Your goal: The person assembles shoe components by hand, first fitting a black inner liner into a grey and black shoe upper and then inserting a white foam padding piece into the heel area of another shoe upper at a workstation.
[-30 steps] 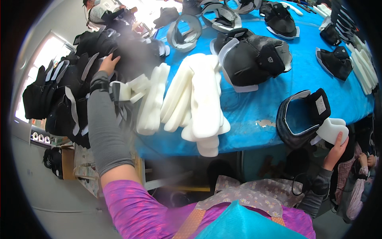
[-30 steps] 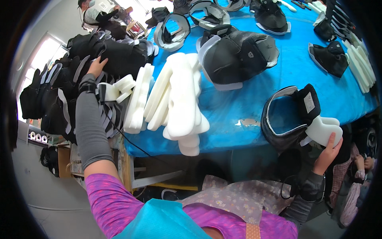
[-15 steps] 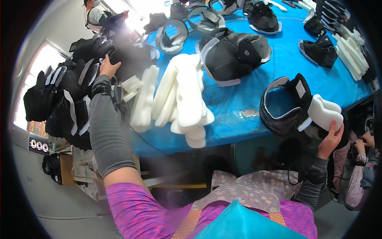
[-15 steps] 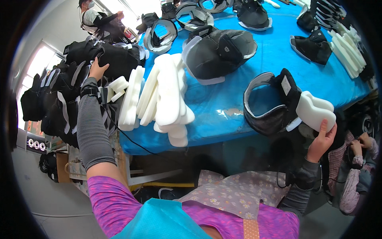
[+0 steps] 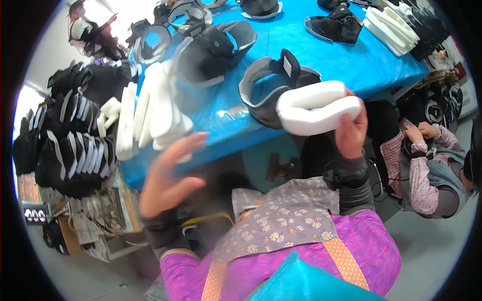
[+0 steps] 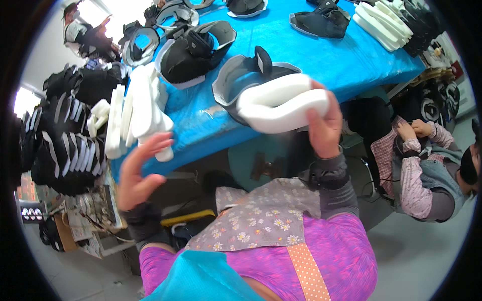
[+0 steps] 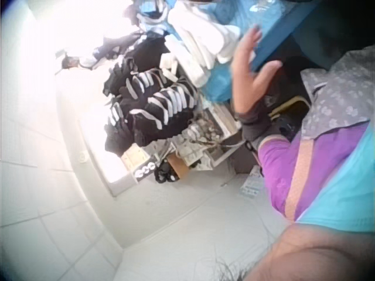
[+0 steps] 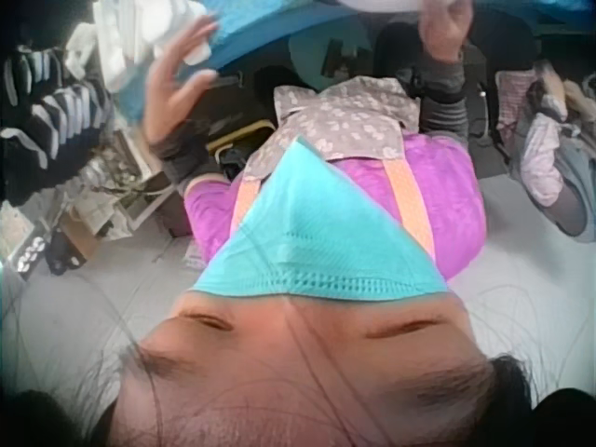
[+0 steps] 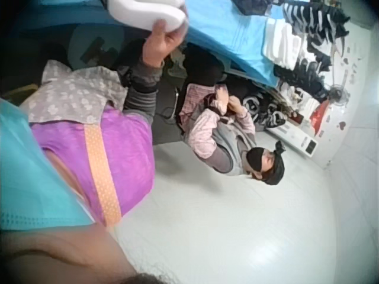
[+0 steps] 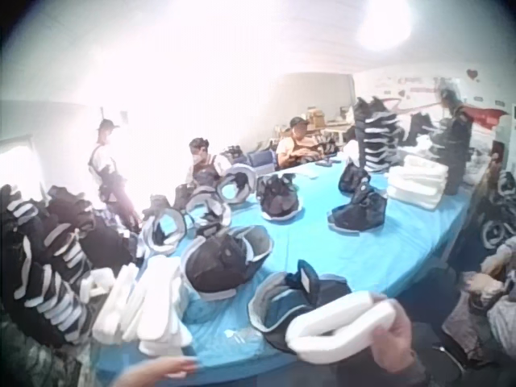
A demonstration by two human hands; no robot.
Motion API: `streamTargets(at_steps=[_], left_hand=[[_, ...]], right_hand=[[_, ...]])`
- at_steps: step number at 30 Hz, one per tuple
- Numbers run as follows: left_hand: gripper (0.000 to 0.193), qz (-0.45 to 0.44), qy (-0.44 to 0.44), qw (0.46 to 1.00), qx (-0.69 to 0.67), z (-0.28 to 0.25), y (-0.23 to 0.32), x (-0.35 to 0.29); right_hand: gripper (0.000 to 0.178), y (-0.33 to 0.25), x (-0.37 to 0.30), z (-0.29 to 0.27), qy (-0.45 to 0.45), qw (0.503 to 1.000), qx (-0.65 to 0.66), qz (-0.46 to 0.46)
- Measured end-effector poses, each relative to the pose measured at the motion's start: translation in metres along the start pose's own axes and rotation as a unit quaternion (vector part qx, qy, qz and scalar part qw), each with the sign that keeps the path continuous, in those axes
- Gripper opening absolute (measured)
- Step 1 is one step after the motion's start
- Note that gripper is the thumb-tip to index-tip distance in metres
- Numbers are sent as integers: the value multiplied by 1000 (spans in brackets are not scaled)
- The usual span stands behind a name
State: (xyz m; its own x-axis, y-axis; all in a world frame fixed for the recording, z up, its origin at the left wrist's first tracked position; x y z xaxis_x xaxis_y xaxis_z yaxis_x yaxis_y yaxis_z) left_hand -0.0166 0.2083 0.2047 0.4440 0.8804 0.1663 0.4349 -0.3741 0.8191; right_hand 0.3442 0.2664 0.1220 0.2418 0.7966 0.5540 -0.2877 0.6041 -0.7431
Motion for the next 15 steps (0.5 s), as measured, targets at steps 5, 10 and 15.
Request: streamTargets(at_steps=[5, 10, 15], left_hand=[[78, -20, 88, 948, -305, 112, -5, 47], [54, -110, -29, 855, -506, 198, 20, 68], [51, -145, 74, 847, -505, 215, 20, 68]], right_hand=[[43, -6, -29, 19, -187, 960, 92, 186], [32, -25, -49, 13, -182, 969, 50, 161], [34, -51, -61, -26, -82, 982, -167, 42]])
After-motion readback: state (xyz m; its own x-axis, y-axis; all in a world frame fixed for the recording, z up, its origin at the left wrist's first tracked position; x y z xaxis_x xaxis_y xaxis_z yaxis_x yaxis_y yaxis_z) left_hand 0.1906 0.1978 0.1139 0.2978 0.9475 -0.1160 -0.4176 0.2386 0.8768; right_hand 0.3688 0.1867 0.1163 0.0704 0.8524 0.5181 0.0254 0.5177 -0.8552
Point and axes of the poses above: each hand's wrist, its own x-axis towards the middle knuckle, its own z-axis out of the palm, y = z × x, the point moved 7 cm from there along x, towards the middle knuckle, and after that the axes turned 5 degrees about y, right-handed, at the moved point
